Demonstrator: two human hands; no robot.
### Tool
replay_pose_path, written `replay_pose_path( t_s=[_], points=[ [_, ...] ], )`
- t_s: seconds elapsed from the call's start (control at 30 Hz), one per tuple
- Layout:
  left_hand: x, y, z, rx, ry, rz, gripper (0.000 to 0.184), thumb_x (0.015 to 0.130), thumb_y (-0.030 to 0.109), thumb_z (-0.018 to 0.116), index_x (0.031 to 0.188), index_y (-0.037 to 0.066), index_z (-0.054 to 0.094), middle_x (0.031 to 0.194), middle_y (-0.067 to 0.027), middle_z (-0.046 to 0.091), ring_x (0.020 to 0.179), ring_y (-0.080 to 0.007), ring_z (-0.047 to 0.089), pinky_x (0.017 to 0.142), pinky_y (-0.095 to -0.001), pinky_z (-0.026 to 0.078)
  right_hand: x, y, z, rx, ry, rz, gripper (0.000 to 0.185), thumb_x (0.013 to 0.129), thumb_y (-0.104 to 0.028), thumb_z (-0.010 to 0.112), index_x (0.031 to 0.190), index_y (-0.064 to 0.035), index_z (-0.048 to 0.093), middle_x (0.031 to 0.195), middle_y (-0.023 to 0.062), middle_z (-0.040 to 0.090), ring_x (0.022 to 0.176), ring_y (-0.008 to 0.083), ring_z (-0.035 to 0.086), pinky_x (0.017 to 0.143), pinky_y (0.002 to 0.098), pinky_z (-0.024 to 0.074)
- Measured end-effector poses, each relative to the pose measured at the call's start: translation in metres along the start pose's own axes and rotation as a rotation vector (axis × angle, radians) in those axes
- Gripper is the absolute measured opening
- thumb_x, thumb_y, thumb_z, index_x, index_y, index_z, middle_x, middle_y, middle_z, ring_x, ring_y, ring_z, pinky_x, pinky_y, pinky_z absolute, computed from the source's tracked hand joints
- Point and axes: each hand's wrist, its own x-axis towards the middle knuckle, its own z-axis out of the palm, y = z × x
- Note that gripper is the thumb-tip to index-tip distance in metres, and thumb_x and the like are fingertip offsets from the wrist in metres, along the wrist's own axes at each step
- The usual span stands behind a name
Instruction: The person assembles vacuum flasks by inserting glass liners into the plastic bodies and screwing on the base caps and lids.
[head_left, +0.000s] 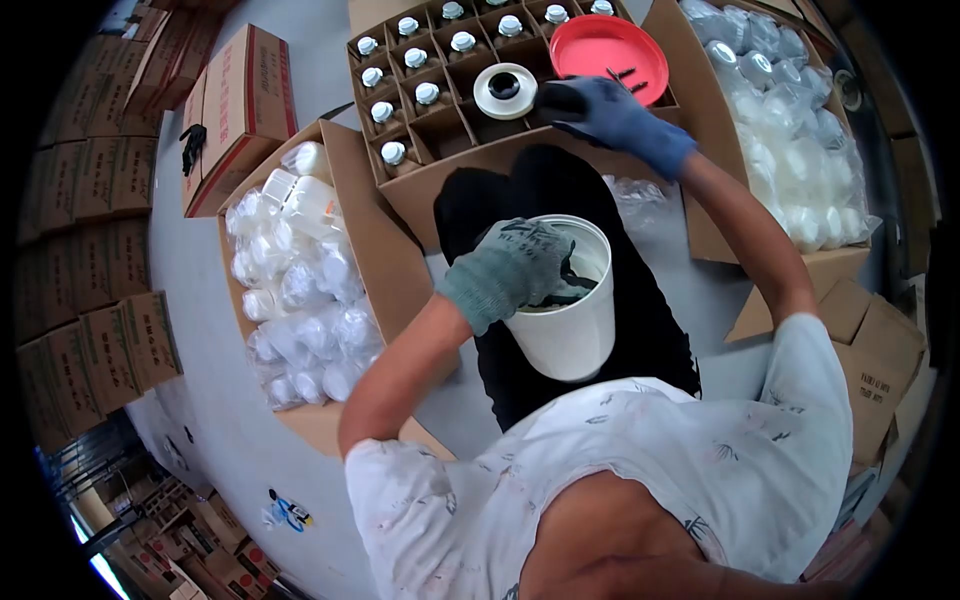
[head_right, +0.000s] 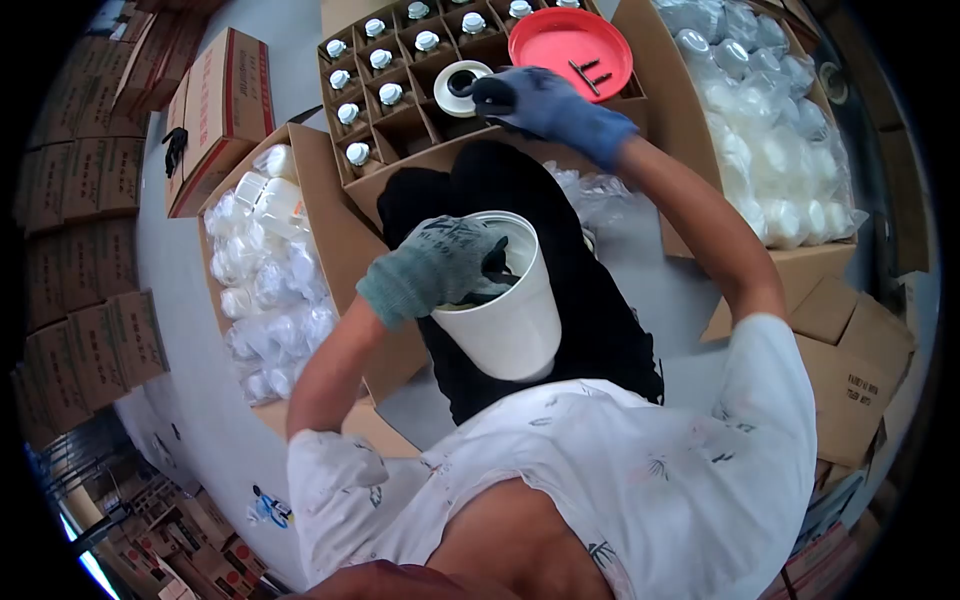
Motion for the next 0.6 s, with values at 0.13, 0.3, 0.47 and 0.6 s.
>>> replay_pose_path(
  t_s=[0.13,0.3,0.47,0.6],
  points=[
    [-0.009,-0.024,0.005,-0.192,0.245,0.020,0.034,0.076,0.034,0.070,0.094,0.006,0.064,0.084,-0.0122,0.063,0.076,-0.0305,0.061,0.070,-0.0379,0.049,0.117,0.084,0.099,-0.514,-0.036,-0.124,0.064,0.075,-0.020,0.068,0.134,-0.0288,0.047,0.134,0.0190,0.041,0.117,0.0417,0.046,0.100,0.0461,0.0417],
    [-0.020,-0.052,-0.002,-0.545,0.978,-0.198,0.032,0.086,0.010,0.064,0.115,-0.002,0.059,0.109,-0.0138,0.061,0.097,-0.0242,0.063,0.086,-0.0327,0.052,0.174,0.139,0.143,-0.480,-0.151,-0.206,0.061,0.072,-0.011,0.068,0.128,-0.0270,0.052,0.124,0.0229,0.045,0.110,0.0397,0.051,0.091,0.0478,0.0456],
    [0.010,-0.126,-0.022,-1.444,1.037,-0.175,0.050,0.095,0.031,0.055,0.133,0.002,0.043,0.130,-0.0121,0.047,0.110,-0.0241,0.056,0.092,-0.0328,0.048,0.110,0.012,0.060,0.071,0.257,-0.515,0.067,0.075,-0.016,0.071,0.136,-0.0188,0.044,0.124,0.0202,0.042,0.113,0.0388,0.047,0.096,0.0423,0.0447],
    [0.042,-0.082,-0.031,-1.537,0.968,0.036,0.054,0.093,0.044,0.054,0.130,0.004,0.047,0.121,-0.0114,0.053,0.110,-0.0216,0.053,0.093,-0.0346,0.047,0.059,-0.060,0.016,0.337,0.469,-0.488,0.056,0.081,-0.016,0.067,0.132,-0.0109,0.046,0.120,0.0182,0.048,0.096,0.0322,0.059,0.082,0.0363,0.0527]
  ],
)
